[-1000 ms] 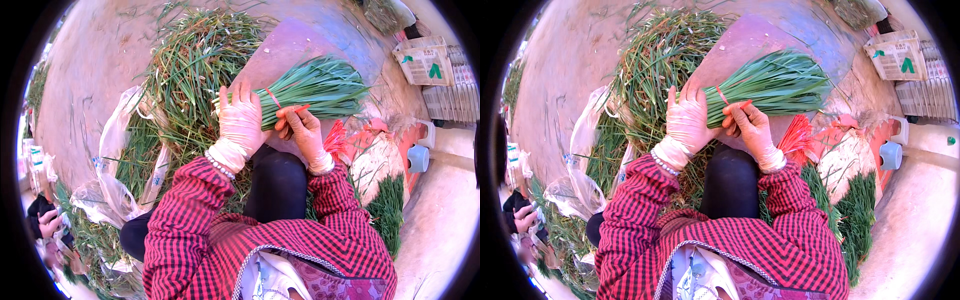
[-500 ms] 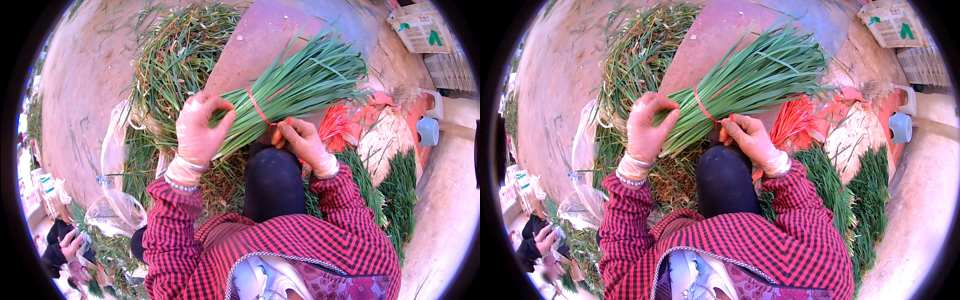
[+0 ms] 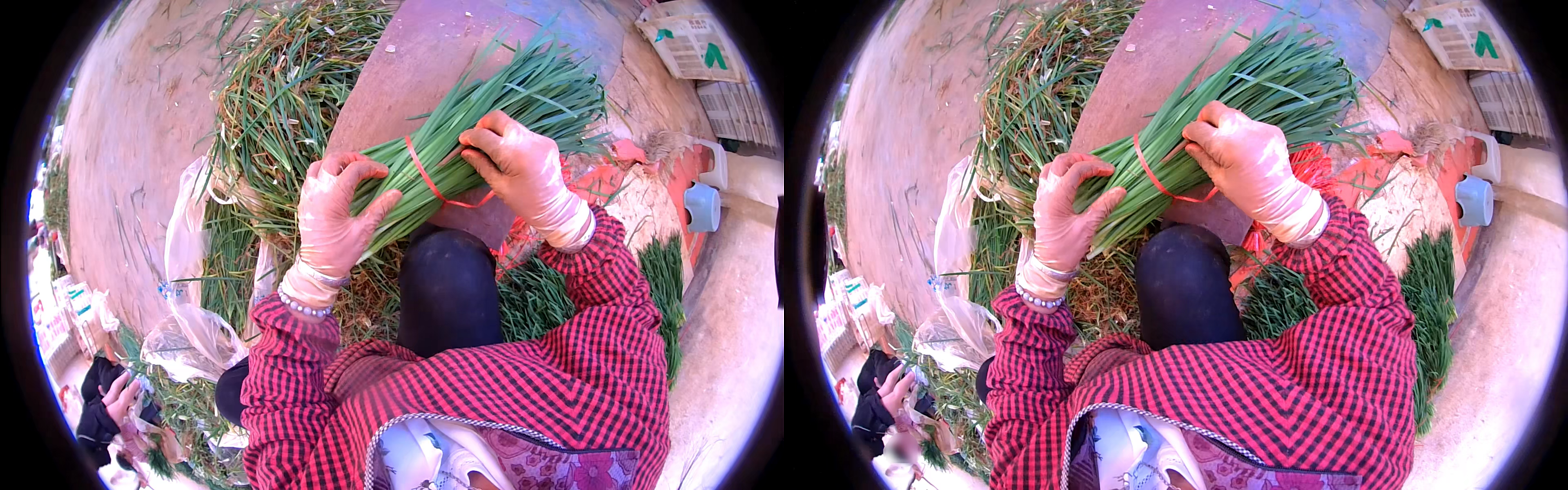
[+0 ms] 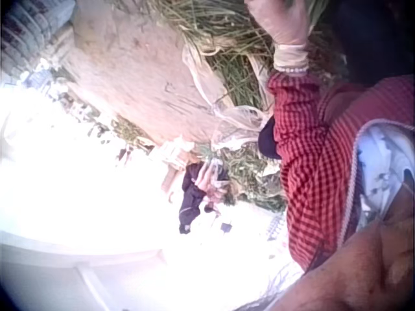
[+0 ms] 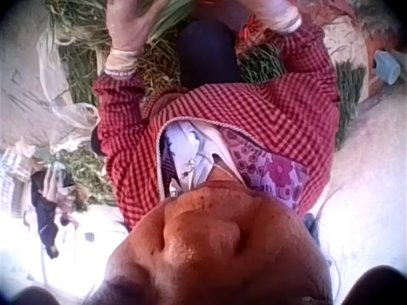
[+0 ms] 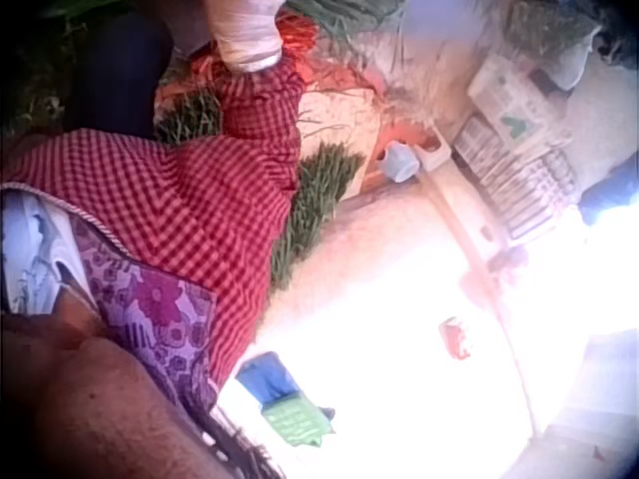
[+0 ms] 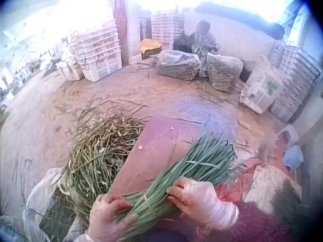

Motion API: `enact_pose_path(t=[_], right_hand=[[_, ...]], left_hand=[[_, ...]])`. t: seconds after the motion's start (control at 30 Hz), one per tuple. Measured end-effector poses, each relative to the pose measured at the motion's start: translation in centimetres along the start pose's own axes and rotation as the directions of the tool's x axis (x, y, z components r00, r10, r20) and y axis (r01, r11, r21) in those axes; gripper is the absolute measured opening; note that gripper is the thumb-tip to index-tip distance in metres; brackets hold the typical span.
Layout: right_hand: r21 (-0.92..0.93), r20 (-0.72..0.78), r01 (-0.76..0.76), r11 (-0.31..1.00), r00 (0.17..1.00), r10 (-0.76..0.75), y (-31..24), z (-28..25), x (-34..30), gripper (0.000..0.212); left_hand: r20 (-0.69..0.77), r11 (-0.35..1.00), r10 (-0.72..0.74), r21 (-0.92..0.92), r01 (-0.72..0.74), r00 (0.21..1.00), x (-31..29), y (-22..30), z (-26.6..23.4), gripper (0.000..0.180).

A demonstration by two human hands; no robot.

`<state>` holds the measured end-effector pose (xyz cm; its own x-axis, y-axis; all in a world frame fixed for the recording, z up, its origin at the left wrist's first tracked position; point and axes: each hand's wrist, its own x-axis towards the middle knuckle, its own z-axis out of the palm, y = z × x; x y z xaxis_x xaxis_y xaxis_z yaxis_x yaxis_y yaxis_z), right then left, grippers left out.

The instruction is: The person sorts and cleans green onions by hand, removing loose leaves and roots before tying them into a bundle with a red tie and placing them with other sorted bundles.

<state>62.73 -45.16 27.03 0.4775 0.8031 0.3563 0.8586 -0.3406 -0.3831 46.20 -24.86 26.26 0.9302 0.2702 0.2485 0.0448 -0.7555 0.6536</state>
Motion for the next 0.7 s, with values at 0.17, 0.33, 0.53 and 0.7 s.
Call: enact_pose_path(t=[0.17,0.33,0.53,0.7], right_hand=[[-0.120,0.180,0.148,0.982,0.976,-0.125,-0.2,-0.6,0.8,0.004],[0.095,0.218,0.054,0.994,0.973,-0.073,1.0,-1.0,0.7,0.007],[0.074,0.172,0.027,0.997,0.984,-0.039,1.6,-1.0,0.4,0.012],[0.586,0.039,-0.338,0.737,0.920,0.391,4.2,-3.7,-1.3,0.008]], left_hand=[[0.084,0.989,0.088,0.112,-0.098,0.993,1.0,1.3,-0.6,0.034],[0.160,0.985,0.148,0.067,-0.160,0.976,2.2,1.3,-0.3,0.019],[0.093,0.982,0.182,0.037,-0.186,0.979,2.2,1.2,0.4,0.011],[0.090,0.995,0.096,-0.002,-0.096,0.991,2.1,1.0,0.5,0.011]])
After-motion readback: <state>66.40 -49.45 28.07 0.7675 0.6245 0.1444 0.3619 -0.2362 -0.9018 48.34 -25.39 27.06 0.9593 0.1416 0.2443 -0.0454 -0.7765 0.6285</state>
